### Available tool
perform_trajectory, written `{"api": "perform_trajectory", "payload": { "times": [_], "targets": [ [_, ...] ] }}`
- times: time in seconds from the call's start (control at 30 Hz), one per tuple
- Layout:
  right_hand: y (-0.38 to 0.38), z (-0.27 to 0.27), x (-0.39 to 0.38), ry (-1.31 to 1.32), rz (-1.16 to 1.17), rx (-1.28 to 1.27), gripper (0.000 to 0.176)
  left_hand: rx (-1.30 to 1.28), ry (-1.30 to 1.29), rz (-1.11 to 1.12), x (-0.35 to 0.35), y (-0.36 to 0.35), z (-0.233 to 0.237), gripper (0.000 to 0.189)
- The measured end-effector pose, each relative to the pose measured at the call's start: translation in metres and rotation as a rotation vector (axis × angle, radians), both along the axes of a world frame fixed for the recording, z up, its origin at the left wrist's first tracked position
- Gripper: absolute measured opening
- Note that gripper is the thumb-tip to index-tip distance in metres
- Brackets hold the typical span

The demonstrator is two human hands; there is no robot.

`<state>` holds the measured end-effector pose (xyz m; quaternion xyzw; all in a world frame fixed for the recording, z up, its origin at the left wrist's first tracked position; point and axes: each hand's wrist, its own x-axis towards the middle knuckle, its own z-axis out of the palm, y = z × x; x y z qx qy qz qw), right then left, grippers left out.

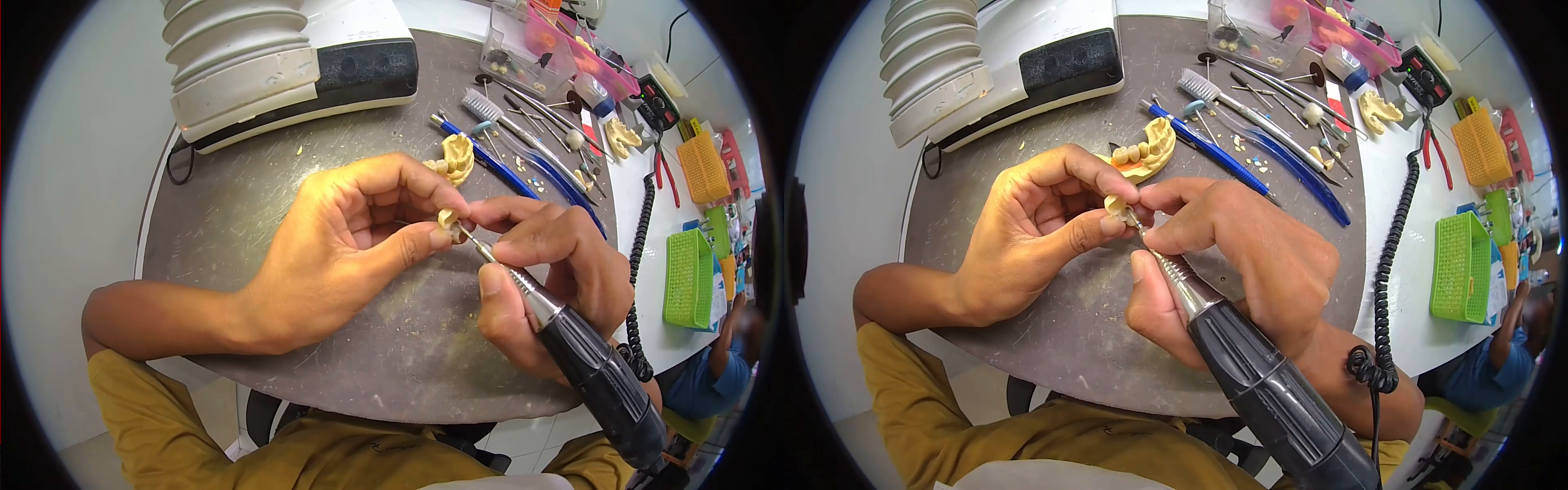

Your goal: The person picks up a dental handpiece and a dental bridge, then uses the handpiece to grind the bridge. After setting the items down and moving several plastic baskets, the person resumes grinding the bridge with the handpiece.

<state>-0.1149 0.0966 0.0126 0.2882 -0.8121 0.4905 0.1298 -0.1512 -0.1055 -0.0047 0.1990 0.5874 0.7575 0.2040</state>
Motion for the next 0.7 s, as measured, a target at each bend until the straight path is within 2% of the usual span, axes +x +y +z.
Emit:
{"api": "perform_trajectory", "payload": {
  "times": [0.7],
  "targets": [
    [0.0010, 0.0003, -0.0019, 0.026, 0.010, -0.014, 0.016, -0.009, -0.002, -0.018, 0.0003, -0.0004, -0.0007, 0.019]
  ]
}}
